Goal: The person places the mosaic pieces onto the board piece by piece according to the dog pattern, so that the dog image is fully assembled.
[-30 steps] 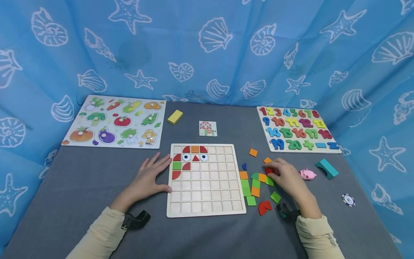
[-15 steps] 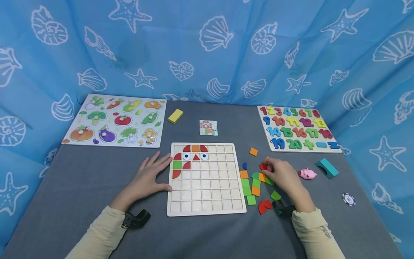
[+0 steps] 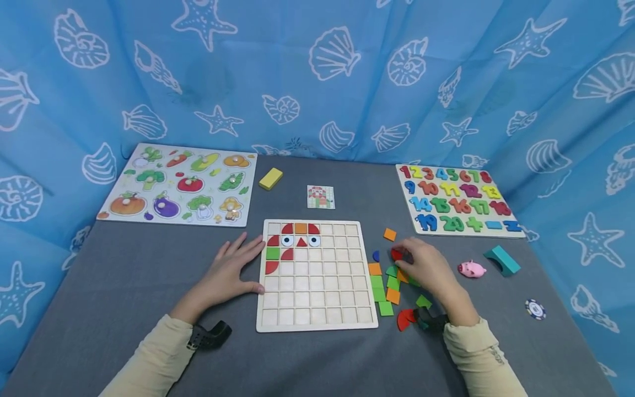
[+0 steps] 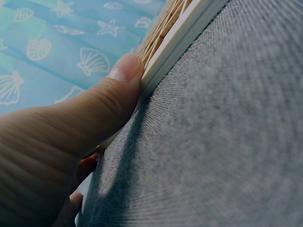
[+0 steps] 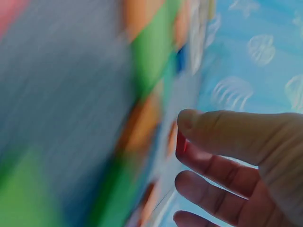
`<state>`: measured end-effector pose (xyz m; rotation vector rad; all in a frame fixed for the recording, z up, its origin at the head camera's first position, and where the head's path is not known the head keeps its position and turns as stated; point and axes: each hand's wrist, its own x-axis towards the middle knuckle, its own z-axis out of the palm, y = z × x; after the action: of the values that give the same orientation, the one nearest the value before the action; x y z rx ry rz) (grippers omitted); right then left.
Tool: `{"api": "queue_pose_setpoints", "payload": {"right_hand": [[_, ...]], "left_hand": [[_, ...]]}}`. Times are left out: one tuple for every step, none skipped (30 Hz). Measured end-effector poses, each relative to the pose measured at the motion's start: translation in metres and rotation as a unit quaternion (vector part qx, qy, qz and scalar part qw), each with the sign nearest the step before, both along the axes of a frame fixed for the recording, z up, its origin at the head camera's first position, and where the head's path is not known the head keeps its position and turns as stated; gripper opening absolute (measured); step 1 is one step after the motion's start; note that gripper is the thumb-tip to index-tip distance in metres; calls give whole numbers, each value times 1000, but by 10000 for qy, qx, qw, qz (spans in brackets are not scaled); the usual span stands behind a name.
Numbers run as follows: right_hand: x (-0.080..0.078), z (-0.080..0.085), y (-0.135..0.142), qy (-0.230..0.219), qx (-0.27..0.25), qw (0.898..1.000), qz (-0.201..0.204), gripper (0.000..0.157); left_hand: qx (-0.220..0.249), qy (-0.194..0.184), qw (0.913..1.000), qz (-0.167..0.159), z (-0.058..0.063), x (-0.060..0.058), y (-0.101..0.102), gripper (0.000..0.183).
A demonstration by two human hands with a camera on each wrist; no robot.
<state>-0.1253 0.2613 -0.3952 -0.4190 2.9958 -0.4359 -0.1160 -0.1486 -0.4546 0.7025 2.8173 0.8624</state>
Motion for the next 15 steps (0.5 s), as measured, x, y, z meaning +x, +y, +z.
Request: {"api": "queue_pose_setpoints", "payload": {"right_hand": [[0,2,-9,76,-78,9999,133,29],[0,4,-21,166,-133,9993,306,29],[0,6,-34,258,-203,9982,501,28],[1,7,-48,355,-273,9963,740,27],[1,7,-63,414,-312,9939,977,27],[1,8,-78,485,-337,9905,1240,26],[1,8,-93,517,-320,9870,1486,25],[1,7,-108,555,-251,9834,1712,24],[1,7,-122,548,-217,9796,1922,24],[0,6,-134,529,-165,9755,2128,24],[0,5,-146,513,-94,9719,2293,23],[0,4,-155,512,-37,9685,2438,23],[0,3,-164,499,26,9652,2566,22],[-1,1,-171,512,93,9628,2653,22],[-1,-1,-177,527,144,9609,2716,21]], "left_hand": [[-7,-11,10000,3,0,0,0,100],[-5,-21,10000,8,1,1,-1,99],[-8,-30,10000,15,1,1,-1,99],[3,-40,10000,21,2,1,-2,99],[11,-41,10000,29,2,2,-2,99],[12,-28,10000,35,2,2,-2,99],[14,-21,10000,33,2,2,-2,99],[8,-10,10000,29,1,2,-2,99],[-7,10,10000,21,1,2,-2,99],[-17,32,10000,9,0,2,-1,100],[-35,56,10000,-3,-1,1,-1,100],[-49,77,10000,-14,-1,1,-1,99],[-49,78,10000,-17,-2,1,0,99],[-50,81,10000,-15,-3,1,0,99],[-45,79,10000,-13,-3,0,-1,99]]}}
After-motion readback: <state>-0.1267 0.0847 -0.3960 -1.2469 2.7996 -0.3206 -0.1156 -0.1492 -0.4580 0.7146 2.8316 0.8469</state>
